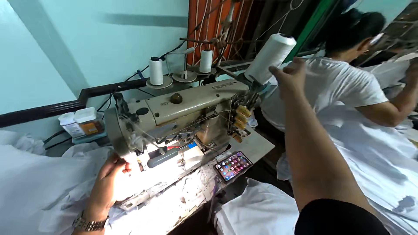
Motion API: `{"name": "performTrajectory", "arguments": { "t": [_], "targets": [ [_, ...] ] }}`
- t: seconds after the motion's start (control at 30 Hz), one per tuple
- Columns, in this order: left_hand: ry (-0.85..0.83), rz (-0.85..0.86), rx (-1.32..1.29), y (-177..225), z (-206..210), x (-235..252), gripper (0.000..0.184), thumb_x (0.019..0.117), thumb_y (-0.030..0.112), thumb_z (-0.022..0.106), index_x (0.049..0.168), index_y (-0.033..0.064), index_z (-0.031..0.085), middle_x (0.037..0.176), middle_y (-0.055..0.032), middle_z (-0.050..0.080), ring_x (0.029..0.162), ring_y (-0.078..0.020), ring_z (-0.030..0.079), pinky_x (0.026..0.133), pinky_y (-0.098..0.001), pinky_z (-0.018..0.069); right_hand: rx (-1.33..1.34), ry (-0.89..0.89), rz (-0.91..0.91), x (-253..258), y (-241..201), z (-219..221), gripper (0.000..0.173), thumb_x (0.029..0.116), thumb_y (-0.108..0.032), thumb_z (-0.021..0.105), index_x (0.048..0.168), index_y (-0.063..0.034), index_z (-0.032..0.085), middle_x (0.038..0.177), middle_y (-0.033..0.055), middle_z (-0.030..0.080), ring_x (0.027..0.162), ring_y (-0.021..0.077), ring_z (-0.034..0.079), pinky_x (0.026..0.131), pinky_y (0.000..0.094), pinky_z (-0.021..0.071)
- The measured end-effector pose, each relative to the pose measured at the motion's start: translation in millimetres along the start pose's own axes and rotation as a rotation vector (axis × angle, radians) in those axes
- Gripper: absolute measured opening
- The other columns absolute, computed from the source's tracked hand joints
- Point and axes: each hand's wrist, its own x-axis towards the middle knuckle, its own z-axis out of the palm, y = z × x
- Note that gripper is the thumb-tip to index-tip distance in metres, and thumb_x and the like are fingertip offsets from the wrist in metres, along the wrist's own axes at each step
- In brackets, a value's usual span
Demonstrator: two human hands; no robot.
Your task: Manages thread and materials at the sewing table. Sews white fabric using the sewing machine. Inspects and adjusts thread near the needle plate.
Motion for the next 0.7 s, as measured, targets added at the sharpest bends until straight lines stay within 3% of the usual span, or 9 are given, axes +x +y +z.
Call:
{"name": "performTrajectory", "arguments": {
  "t": [0.03,0.1,0.23,0.4,0.53,0.7],
  "targets": [
    [-0.004,0.023,0.037,-1.7,-0.2,-1.3,0.02,0.1009,0.009,0.043,0.106,0.014,0.062,0.085,0.0058,0.066,0.075,-0.0064,0.064,0.071,-0.0235,0.0574,0.018,0.01,-0.001,9.9,0.5,7.9,0.111,0.0789,-0.03,0.087,0.16,-0.0012,0.017,0.139,0.0276,0.052,0.12,0.0341,0.059,0.101,0.05,0.052],
    [-0.018,0.054,0.077,-2.4,-0.7,-2.5,0.021,0.1011,0.011,0.044,0.107,0.0134,0.063,0.084,0.0047,0.066,0.073,-0.0069,0.064,0.069,-0.0235,0.0571,0.048,0.033,-0.033,29.5,1.9,23.8,0.126,0.0707,-0.025,0.093,0.162,-0.0034,0.008,0.149,0.0265,0.047,0.132,0.0328,0.056,0.108,0.0478,0.0514],
    [0.004,0.066,0.095,-3.0,0.1,-5.4,0.02,0.1014,0.01,0.044,0.105,0.0142,0.063,0.084,0.0054,0.067,0.073,-0.0056,0.065,0.069,-0.0217,0.0575,0.044,0.086,-0.022,52.8,4.6,43.7,0.135,0.0632,-0.022,0.097,0.162,-0.0053,0.006,0.152,0.0243,0.044,0.135,0.0302,0.054,0.11,0.0457,0.0489],
    [-0.011,0.097,0.1,-5.7,-0.7,-10.3,0.022,0.1023,0.007,0.045,0.107,0.016,0.064,0.084,0.0073,0.068,0.073,-0.0042,0.064,0.068,-0.021,0.0564,-0.029,0.11,0.013,61.8,1.9,50.1,0.118,0.0626,-0.024,0.096,0.156,-0.0054,0.026,0.14,0.0229,0.056,0.126,0.0326,0.06,0.105,0.0517,0.0513],
    [-0.013,0.078,0.118,-2.8,-2.0,-13.5,0.022,0.1012,0.002,0.043,0.11,0.0134,0.059,0.087,0.01,0.068,0.076,-0.0032,0.066,0.071,-0.0234,0.0581,-0.161,0.067,-0.032,60.6,-8.7,45.0,0.116,0.0642,-0.029,0.096,0.155,-0.0056,0.029,0.141,0.0248,0.055,0.127,0.0359,0.059,0.105,0.0546,0.0492],
    [0.009,0.106,0.131,-7.2,-1.4,-12.7,0.024,0.1008,0.005,0.044,0.109,0.0156,0.063,0.086,0.0088,0.069,0.075,-0.0034,0.066,0.07,-0.0213,0.0578,-0.097,0.0,-0.044,55.2,-11.3,46.2,0.114,0.0668,-0.029,0.095,0.157,-0.0071,0.027,0.139,0.0227,0.056,0.124,0.0322,0.061,0.103,0.0518,0.0518]
  ]
}}
